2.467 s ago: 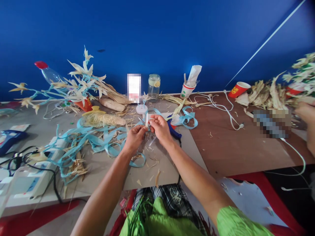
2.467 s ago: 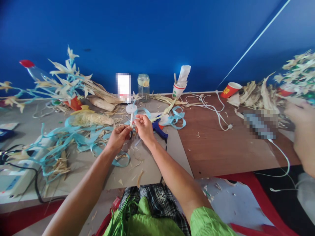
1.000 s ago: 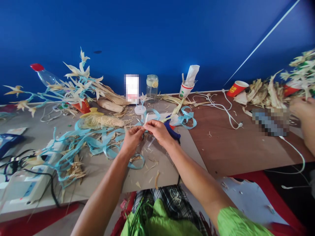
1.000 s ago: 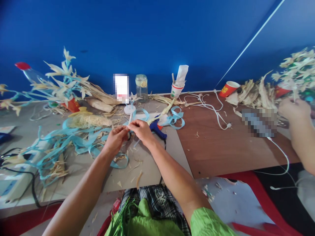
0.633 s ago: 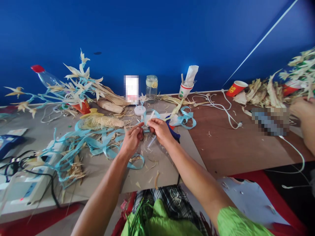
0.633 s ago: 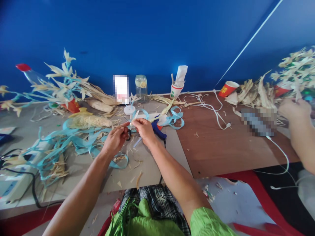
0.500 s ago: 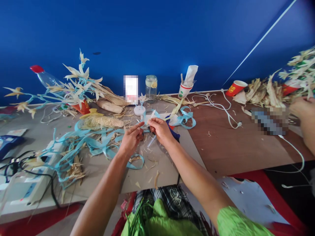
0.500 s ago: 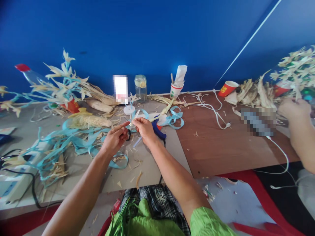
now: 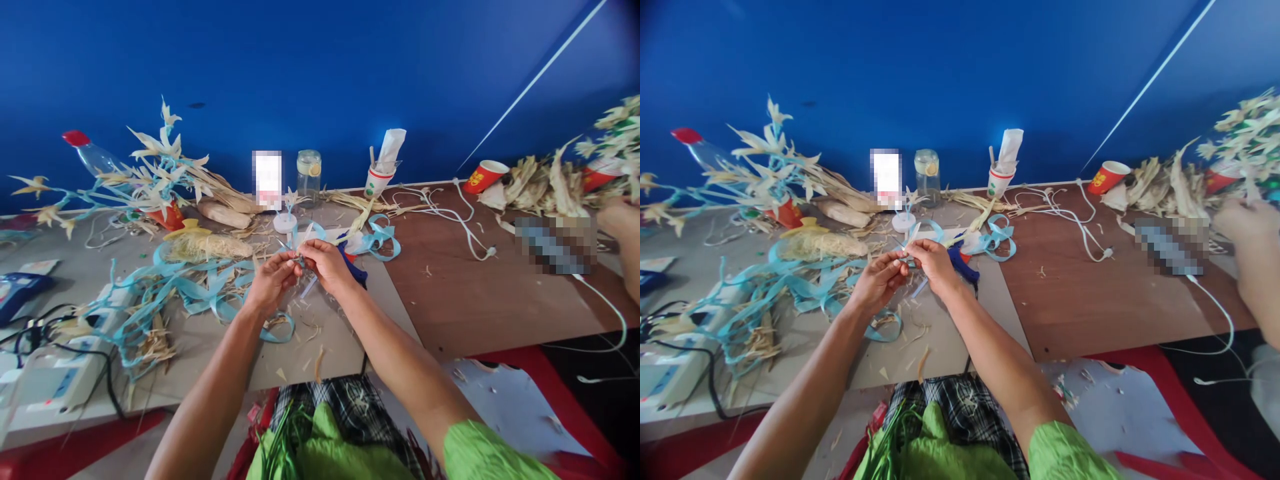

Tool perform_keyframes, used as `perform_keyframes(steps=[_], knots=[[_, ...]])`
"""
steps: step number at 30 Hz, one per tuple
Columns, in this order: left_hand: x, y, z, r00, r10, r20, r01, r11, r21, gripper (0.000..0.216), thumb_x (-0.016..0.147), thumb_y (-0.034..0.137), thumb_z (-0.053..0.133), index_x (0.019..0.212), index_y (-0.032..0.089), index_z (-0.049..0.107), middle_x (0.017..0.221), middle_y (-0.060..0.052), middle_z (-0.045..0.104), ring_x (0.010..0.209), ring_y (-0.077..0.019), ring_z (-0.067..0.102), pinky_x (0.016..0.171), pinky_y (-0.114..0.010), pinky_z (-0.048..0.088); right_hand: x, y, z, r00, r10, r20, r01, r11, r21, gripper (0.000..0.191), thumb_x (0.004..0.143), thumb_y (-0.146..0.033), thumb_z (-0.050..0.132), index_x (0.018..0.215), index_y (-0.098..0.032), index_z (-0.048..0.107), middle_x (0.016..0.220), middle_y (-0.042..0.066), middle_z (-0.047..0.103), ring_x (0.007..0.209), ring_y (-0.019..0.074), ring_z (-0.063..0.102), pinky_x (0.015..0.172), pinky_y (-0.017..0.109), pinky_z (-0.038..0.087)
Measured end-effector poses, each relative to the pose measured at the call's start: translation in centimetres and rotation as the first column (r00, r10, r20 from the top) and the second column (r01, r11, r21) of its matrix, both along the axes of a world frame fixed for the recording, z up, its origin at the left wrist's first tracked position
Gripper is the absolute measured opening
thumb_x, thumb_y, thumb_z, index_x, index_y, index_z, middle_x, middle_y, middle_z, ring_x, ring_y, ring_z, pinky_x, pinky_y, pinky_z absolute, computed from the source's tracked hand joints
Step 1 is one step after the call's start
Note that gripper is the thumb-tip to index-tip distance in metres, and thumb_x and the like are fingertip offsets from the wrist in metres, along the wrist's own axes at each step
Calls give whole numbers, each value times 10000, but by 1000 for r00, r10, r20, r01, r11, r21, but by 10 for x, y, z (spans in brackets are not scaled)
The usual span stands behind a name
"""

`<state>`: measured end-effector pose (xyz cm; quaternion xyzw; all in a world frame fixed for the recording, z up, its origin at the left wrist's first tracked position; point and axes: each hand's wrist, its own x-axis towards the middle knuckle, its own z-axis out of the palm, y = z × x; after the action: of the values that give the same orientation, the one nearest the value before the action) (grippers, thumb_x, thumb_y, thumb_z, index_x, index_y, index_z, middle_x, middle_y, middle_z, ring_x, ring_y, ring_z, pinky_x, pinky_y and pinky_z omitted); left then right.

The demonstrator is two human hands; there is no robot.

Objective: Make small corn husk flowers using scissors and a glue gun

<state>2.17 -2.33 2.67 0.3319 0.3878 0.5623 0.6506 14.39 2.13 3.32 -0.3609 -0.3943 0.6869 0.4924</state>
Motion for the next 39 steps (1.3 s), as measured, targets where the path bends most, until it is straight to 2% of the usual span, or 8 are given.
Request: perform_keyframes(steps=[5, 10, 15, 29, 34, 39], knots=[[1, 0, 0, 1000, 0, -20, 0, 1000, 4, 332, 661, 267, 763, 903, 110, 598, 626, -32, 632, 420, -22, 382, 417, -157, 238, -1, -2, 4, 999, 41, -31, -42, 999, -18, 244, 564, -319, 741, 604, -154, 565, 500, -59, 510, 393, 41, 419, 437, 208, 322], [1, 1, -3, 998, 2, -57, -2, 1000, 5, 328, 657, 284, 765, 874, 108, 594, 634, -40, 647, 410, -19, 386, 408, -155, 231, -1, -3, 3, 999, 43, 27, -43, 999, 5, 195, 609, -299, 699, 617, -150, 574, 478, -43, 554, 389, 57, 472, 441, 204, 329], [1, 2, -4, 998, 23, -66, -23, 1000, 6, 295, 664, 291, 759, 829, 110, 594, 640, -36, 646, 407, -16, 380, 409, -158, 246, -1, -5, 4, 995, 53, 85, -57, 997, 42, 157, 653, -283, 648, 604, -150, 582, 414, -34, 543, 398, 58, 445, 445, 198, 295], [2, 1, -4, 994, 51, -93, -50, 999, 20, 288, 672, 304, 752, 833, 113, 609, 646, -33, 642, 419, -21, 385, 410, -164, 248, 0, -4, 2, 993, 86, 78, -87, 996, 5, 176, 631, -307, 662, 608, -154, 578, 439, -27, 544, 417, 62, 443, 456, 202, 269], [3, 0, -1, 996, 36, -87, -34, 999, 22, 280, 674, 297, 751, 833, 114, 612, 642, -31, 641, 408, -17, 374, 405, -165, 233, 0, -3, 3, 996, 91, 26, -90, 996, -22, 179, 611, -292, 679, 608, -147, 574, 493, -19, 575, 417, 67, 486, 453, 205, 294], [3, 0, 2, 997, 36, -66, -35, 999, 16, 271, 667, 288, 754, 815, 106, 617, 641, -32, 636, 398, -7, 360, 407, -165, 240, 1, -4, 5, 993, 117, 27, -117, 993, -10, 173, 635, -294, 668, 611, -145, 583, 440, -23, 547, 416, 71, 479, 457, 202, 319]])
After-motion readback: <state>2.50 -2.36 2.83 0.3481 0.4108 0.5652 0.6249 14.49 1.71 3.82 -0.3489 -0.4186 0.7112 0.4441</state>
